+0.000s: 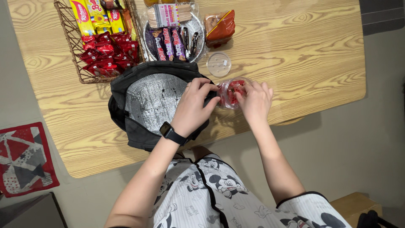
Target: The person unpacks a black insulated bag on a wooden table, removing red-wrapped snacks, canned drinks, a snack bag, and a plastic container of lollipops. They place the items into a wire basket and on the table, then close the container lid.
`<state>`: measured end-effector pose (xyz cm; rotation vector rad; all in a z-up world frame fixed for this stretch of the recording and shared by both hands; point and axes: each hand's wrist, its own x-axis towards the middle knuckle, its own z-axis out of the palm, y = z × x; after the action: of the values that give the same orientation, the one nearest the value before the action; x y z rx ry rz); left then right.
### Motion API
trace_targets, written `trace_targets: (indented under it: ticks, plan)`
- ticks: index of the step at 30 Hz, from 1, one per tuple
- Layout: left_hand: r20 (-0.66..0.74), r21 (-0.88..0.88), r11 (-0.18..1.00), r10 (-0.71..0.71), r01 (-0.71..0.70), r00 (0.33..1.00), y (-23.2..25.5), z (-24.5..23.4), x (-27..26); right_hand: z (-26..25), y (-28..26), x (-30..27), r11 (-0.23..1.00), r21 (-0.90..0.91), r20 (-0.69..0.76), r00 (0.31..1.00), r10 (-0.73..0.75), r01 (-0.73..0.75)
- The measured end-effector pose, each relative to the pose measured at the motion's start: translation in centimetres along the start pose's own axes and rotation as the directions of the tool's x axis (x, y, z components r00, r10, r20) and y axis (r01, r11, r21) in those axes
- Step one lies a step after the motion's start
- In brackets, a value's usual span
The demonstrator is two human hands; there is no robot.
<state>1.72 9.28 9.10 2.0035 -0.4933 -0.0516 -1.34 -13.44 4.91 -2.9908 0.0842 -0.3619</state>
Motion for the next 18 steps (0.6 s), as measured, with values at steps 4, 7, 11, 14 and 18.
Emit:
trace_targets:
  ticks: [4,7,11,14,18]
  plan:
    - [0.0,-0.005,1.0,0.003,-0.003,1.0,0.0,0.0,0.0,0.9,0.4,0.4,1.0,0.017,0.085,0.996,0.023,-0.025]
    - [0.0,-0.006,1.0,0.0,0.0,1.0,0.0,-0.1,-0.1,1.3,0.5,0.7,1.0,0.001,0.1,0.995,0.019,-0.019]
    - [-0.017,0.003,1.0,0.017,-0.017,1.0,0.0,-0.2,-0.2,0.8,0.7,0.7,0.999,0.036,0.129,0.991,0.025,-0.03]
    - [-0.023,0.008,1.0,0.008,-0.008,1.0,-0.1,-0.6,-0.5,0.0,0.7,0.5,0.994,0.083,0.171,0.984,0.056,-0.071]
    - [-0.037,0.036,0.999,0.001,0.0,0.999,-0.5,-1.1,-0.8,-0.4,1.0,0.4,0.991,0.034,0.244,0.963,0.119,-0.131]
